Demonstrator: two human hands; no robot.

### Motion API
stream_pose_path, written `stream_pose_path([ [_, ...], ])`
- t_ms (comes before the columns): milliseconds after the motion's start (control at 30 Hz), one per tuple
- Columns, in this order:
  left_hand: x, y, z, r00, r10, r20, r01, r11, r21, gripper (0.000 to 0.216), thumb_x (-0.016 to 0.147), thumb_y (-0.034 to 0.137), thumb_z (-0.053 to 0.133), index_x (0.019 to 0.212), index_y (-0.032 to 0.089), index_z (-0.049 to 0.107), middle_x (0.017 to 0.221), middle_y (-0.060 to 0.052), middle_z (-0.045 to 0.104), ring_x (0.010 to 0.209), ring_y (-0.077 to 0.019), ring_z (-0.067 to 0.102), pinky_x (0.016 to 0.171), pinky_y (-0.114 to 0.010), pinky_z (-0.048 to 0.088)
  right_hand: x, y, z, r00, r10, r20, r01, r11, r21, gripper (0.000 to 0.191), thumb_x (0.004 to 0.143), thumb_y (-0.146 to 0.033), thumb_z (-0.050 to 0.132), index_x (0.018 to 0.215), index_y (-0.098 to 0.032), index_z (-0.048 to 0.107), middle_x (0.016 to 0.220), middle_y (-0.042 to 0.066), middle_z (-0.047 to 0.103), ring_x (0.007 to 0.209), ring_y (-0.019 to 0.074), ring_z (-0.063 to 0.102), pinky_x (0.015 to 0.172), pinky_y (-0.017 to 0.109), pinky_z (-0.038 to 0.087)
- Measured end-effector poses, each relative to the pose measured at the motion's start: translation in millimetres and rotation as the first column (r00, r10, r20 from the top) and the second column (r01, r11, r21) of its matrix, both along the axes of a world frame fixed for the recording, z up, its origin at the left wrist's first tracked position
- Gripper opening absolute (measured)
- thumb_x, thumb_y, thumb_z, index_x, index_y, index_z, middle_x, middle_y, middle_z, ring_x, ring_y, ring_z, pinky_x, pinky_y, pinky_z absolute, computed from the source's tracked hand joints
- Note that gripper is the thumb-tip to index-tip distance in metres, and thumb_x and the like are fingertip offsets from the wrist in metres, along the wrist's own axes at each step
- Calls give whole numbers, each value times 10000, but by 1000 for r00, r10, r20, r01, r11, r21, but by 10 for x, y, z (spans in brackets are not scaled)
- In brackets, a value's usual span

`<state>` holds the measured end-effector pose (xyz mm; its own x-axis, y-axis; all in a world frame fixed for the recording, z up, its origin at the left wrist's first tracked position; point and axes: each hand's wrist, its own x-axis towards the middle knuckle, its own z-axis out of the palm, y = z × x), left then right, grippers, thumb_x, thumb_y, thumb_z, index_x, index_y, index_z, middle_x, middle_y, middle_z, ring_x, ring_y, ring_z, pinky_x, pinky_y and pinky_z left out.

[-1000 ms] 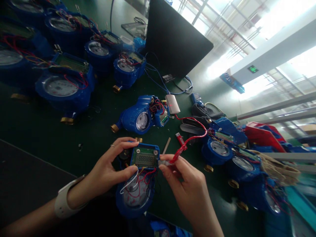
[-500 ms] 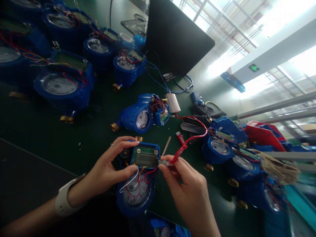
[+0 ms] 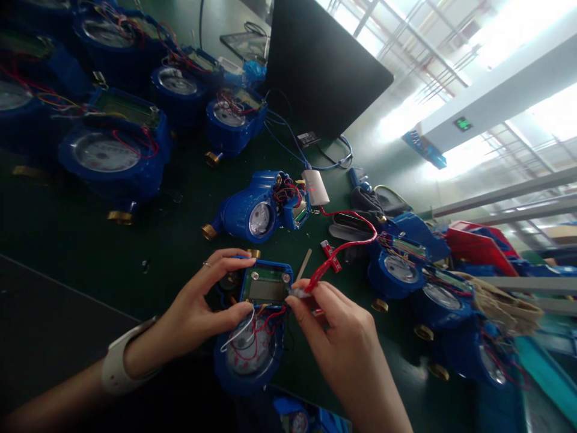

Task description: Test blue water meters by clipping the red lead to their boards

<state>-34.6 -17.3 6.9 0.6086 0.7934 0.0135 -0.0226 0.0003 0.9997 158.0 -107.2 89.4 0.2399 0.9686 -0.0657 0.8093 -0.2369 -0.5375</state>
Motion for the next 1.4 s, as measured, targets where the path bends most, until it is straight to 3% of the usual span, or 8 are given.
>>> stream_pose_path([
  [200, -12, 7, 0, 1000, 6, -8, -6, 1000, 6, 425, 794, 248, 698, 1206, 269, 598, 1303, -69, 517, 1234, -273, 505, 1072, -462, 371, -49, 55, 37, 996, 64, 64, -68, 995, 69, 111, 915, -278, 615, 881, -203, 690, 777, -15, 722, 563, 105, 667, 546, 173, 548],
  [633, -7, -25, -110, 999, 49, 9, -49, 998, 25, 402, 818, 251, 685, 1200, 348, 608, 1302, -36, 531, 1239, -269, 520, 1070, -438, 407, -90, 103, 65, 994, 81, 69, -83, 996, 27, 117, 914, -204, 581, 848, -174, 674, 781, 16, 719, 634, 143, 676, 571, 220, 524],
  [833, -29, -33, -162, 998, 54, -28, -53, 998, 38, 391, 823, 291, 683, 1205, 327, 609, 1327, -54, 530, 1245, -293, 522, 1057, -464, 423, -120, 122, 59, 997, 63, 45, -64, 998, 7, 116, 920, -197, 572, 836, -186, 651, 796, 10, 704, 631, 144, 662, 560, 235, 494],
  [1000, -32, -22, -142, 998, 54, -44, -52, 998, 45, 379, 822, 299, 680, 1194, 282, 606, 1321, -83, 532, 1247, -306, 521, 1058, -490, 424, -121, 137, 63, 999, 43, 2, -43, 999, 25, 130, 911, -206, 566, 810, -189, 646, 794, 25, 714, 638, 156, 670, 575, 248, 507],
  [1200, -19, 15, -41, 998, 34, -54, -33, 999, 16, 384, 798, 296, 695, 1174, 272, 624, 1297, -89, 544, 1236, -314, 535, 1049, -508, 432, -71, 69, 13, 989, -52, -136, 50, 999, -22, 183, 926, -322, 554, 918, -184, 673, 705, 9, 700, 597, 167, 660, 552, 250, 536],
  [1400, -4, 36, 45, 998, 53, -43, -53, 999, 3, 377, 768, 257, 688, 1142, 253, 636, 1267, -95, 570, 1226, -316, 549, 1048, -519, 432, -12, 1, -41, 958, -66, -279, 52, 997, -56, 235, 974, -386, 489, 1025, -199, 622, 790, 16, 705, 650, 157, 677, 614, 256, 599],
])
